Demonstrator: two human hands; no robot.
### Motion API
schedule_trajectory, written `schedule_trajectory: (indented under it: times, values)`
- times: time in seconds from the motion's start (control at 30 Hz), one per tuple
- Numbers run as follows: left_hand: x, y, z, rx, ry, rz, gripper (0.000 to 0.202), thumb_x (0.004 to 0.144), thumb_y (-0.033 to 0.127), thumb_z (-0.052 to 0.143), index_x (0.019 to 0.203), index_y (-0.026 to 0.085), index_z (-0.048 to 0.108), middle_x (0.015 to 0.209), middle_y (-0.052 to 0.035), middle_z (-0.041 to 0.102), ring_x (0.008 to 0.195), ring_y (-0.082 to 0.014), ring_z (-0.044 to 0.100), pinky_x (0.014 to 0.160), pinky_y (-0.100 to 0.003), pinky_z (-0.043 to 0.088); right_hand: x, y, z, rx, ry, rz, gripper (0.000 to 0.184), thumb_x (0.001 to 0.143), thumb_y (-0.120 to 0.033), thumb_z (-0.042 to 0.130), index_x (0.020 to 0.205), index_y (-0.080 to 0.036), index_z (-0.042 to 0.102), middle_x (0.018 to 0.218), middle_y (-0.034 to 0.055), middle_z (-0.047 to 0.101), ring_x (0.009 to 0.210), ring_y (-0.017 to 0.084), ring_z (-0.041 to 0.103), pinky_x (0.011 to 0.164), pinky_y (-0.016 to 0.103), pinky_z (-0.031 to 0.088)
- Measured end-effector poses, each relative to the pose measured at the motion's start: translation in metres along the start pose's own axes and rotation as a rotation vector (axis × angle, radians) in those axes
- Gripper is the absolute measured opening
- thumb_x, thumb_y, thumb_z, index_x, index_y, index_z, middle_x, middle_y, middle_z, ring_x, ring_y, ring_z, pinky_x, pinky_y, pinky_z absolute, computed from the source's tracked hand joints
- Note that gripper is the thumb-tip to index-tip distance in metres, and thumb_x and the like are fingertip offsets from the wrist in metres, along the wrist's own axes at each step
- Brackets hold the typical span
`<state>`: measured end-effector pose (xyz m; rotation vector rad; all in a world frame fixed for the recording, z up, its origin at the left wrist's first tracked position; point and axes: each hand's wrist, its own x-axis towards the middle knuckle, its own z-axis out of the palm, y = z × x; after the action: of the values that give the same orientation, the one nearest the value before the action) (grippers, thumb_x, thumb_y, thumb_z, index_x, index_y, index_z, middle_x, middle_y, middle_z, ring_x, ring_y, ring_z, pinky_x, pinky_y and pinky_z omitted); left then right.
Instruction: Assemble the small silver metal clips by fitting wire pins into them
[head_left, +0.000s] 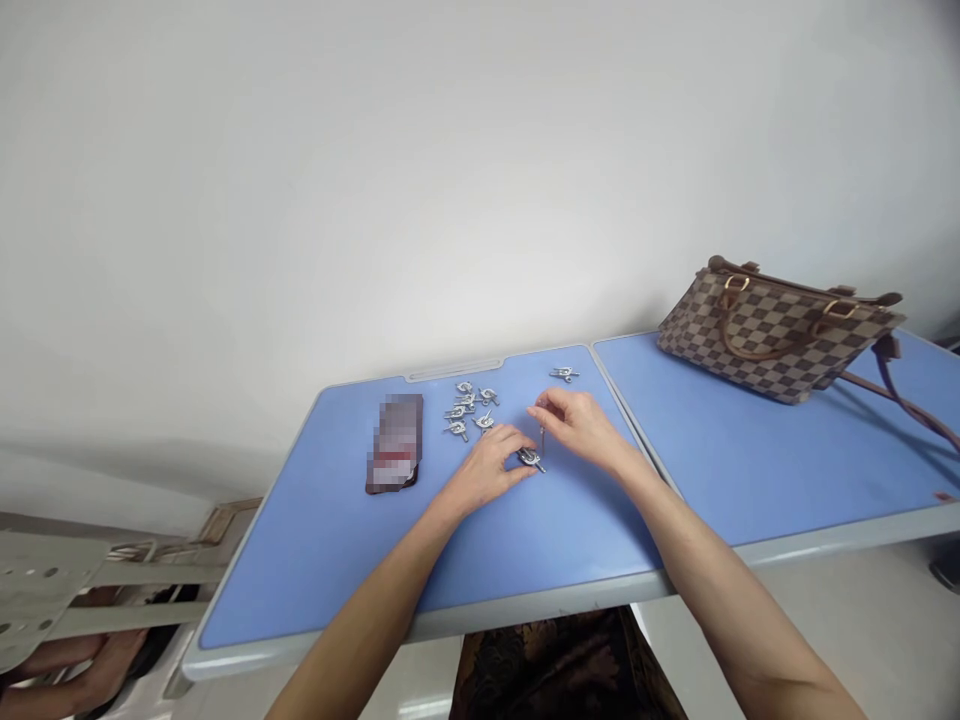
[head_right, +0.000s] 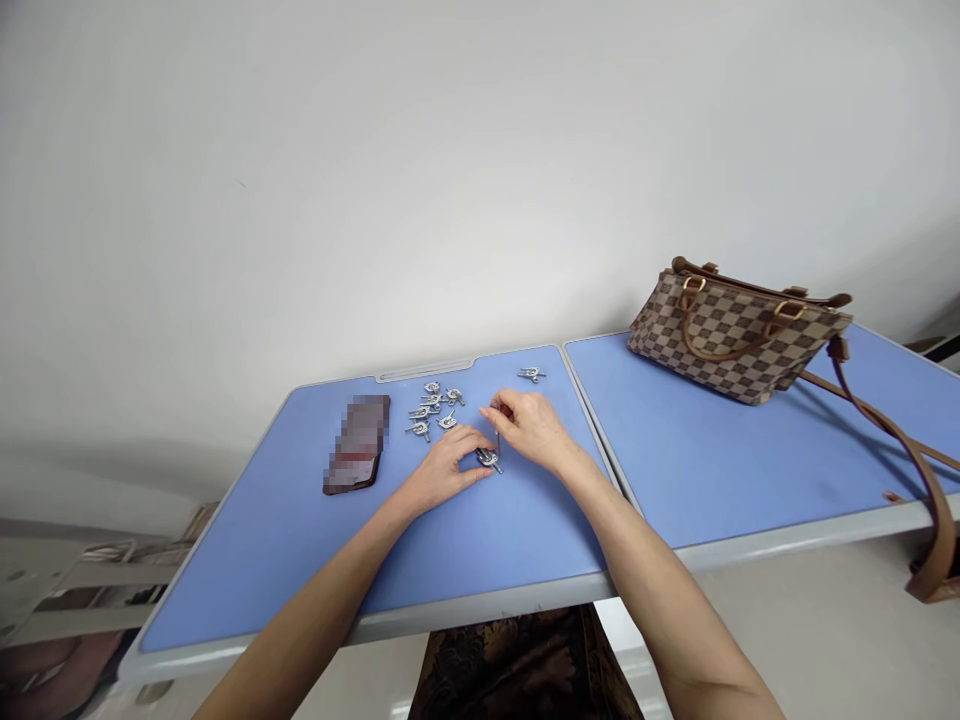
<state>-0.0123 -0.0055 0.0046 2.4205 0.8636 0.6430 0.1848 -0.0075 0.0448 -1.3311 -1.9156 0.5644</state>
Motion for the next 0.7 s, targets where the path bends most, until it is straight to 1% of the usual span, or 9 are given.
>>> schedule_trajectory:
  times: [0.1,0.27,0.37,0.57,0.7]
  values:
    - [-0.0001,0.0023,-0.0006,0.010,0.000,0.007,0.022,0.083,0.033,0.065,0.102,0.022,0.062,0.102,-0.0040,0.062,0.098,-0.0202,0.054,0.090,-0.035,0.041,0.0002,0.0012,0.0010,0.001,0.010,-0.002,0.023,0.089,-0.037,0.053,0.075,-0.019,0.059,0.057,-0.0028,0.057,0.050,0.011,0.045,0.053,0.024,0.033]
    - [0.0009,0.0005,0.0018,-0.002,-0.004,0.007,0.014,0.087,0.032,0.060,0.095,0.022,0.064,0.097,-0.0040,0.063,0.094,-0.0203,0.054,0.089,-0.035,0.040,0.0002,0.0039,0.0024,0.009,0.018,-0.005,0.024,0.089,-0.038,0.052,0.075,-0.020,0.059,0.058,-0.0020,0.059,0.051,0.011,0.046,0.053,0.025,0.033]
    - [0.0017,-0.0025,0.0029,-0.033,0.007,-0.018,0.013,0.088,0.030,0.059,0.094,0.021,0.064,0.095,-0.0041,0.063,0.093,-0.0199,0.053,0.087,-0.034,0.040,-0.0001,0.0039,0.0028,0.009,0.017,-0.007,0.024,0.089,-0.037,0.052,0.075,-0.020,0.059,0.057,-0.0023,0.059,0.051,0.011,0.045,0.053,0.025,0.034]
    - [0.0027,-0.0061,0.0011,-0.237,0.094,-0.144,0.013,0.085,0.028,0.061,0.094,0.019,0.063,0.091,-0.0033,0.060,0.088,-0.0178,0.054,0.082,-0.030,0.043,-0.0007,0.0021,0.0006,0.078,0.086,-0.019,0.024,0.090,-0.039,0.052,0.078,-0.019,0.060,0.061,-0.0012,0.062,0.053,0.011,0.050,0.054,0.025,0.037]
    - [0.0033,-0.0053,0.0002,-0.326,0.121,-0.168,0.014,0.084,0.028,0.060,0.094,0.018,0.063,0.090,-0.0031,0.059,0.085,-0.0165,0.055,0.080,-0.029,0.044,-0.0011,0.0015,-0.0002,0.150,0.141,-0.019,0.026,0.090,-0.041,0.051,0.080,-0.019,0.060,0.063,-0.0008,0.062,0.052,0.011,0.052,0.055,0.025,0.040]
